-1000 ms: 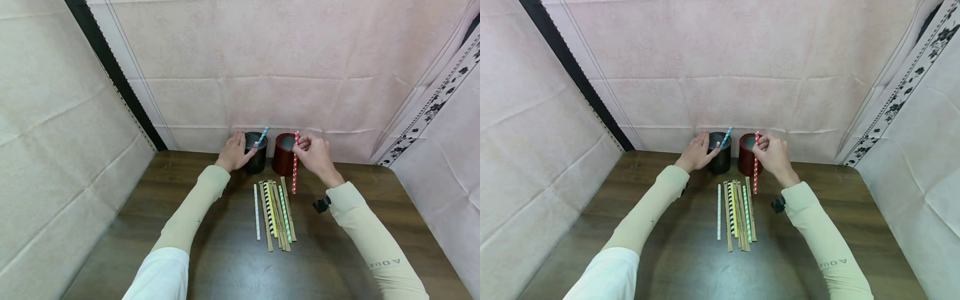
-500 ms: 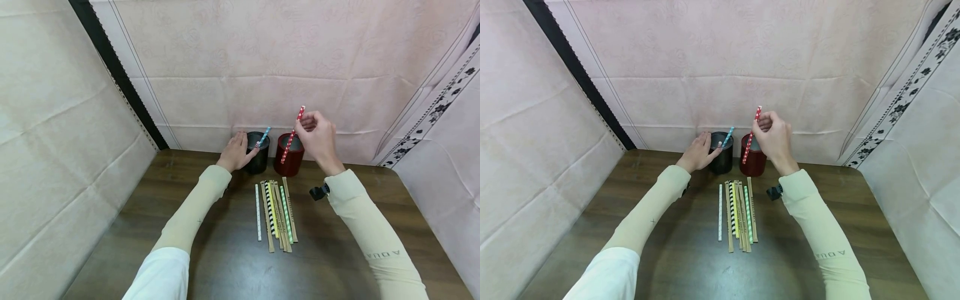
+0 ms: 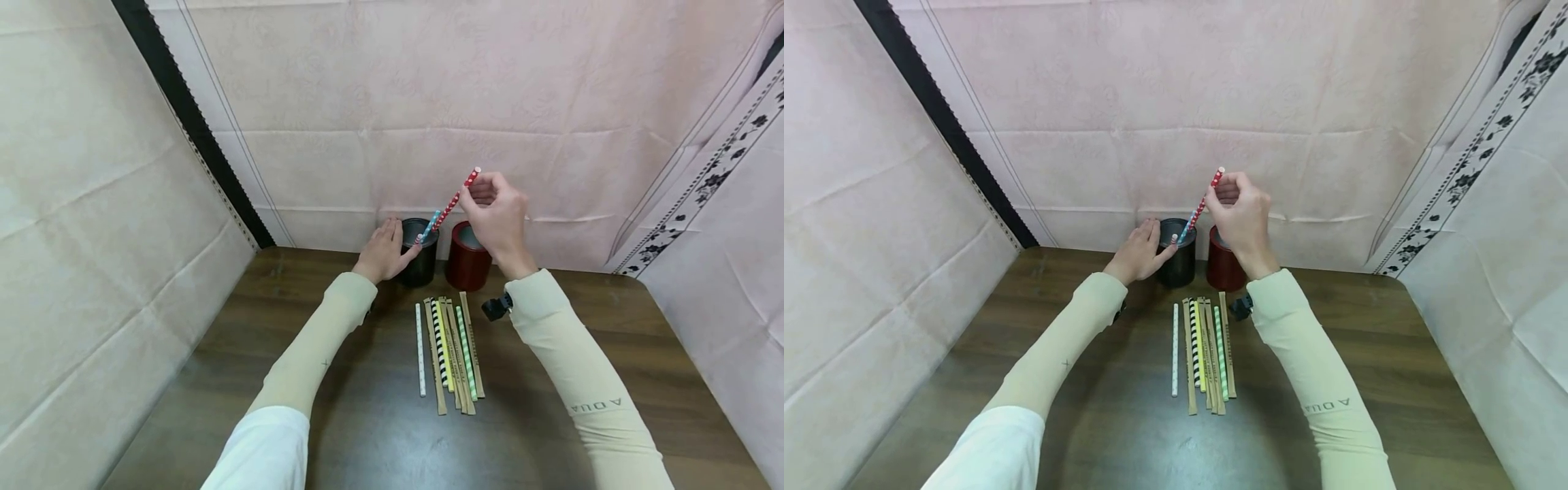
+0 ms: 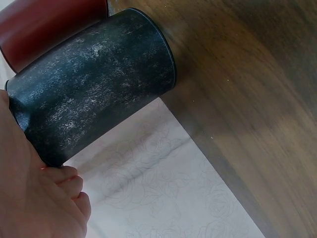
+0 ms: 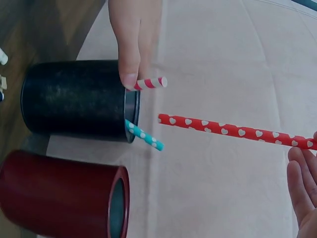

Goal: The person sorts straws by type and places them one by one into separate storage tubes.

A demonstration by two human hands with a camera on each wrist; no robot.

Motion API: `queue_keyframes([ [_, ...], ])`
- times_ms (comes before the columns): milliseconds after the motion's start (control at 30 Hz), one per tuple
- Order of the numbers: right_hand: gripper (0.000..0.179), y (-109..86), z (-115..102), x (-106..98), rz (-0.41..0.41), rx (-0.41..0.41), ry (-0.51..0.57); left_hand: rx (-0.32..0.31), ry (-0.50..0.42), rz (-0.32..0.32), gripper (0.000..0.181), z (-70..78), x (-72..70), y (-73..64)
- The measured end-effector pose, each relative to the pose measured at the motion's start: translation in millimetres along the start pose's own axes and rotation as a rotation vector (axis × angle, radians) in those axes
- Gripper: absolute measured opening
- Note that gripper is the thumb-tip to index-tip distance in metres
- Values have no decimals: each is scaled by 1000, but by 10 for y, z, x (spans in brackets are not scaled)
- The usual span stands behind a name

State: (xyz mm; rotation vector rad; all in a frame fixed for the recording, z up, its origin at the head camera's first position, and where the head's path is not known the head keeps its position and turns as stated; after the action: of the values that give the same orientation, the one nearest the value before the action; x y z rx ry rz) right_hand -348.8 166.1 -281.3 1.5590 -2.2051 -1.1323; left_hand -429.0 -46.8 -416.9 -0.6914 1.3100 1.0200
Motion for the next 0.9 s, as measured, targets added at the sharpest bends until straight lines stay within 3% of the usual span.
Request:
queue_keyframes([
  [333,20,-58,107,284,-58,12,-7,-3,16,1,92,19,-41,-8],
  [500,32,-78,229,406,-177,83,-43,4,1,4,91,36,-16,-11],
  [633,43,-101,290,382,-232,135,-79,2,7,-7,92,32,17,0],
  [767,38,-102,292,283,-248,128,-151,-11,20,-12,92,16,21,3],
  [900,33,-108,277,179,-324,150,-276,-9,21,-13,92,3,11,-5],
])
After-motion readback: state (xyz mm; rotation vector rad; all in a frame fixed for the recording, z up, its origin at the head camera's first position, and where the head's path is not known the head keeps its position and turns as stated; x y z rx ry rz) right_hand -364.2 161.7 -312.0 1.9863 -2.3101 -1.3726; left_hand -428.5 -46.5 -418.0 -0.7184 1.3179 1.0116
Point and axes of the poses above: each hand's wrist, its own y-axis towards the middle knuckle, its own x-axis out of the palm, z = x × y, the point moved 4 cm from there along y, towards the middle knuckle, and after that the axes turned 2 degrees about x, right-handed, at the moved point
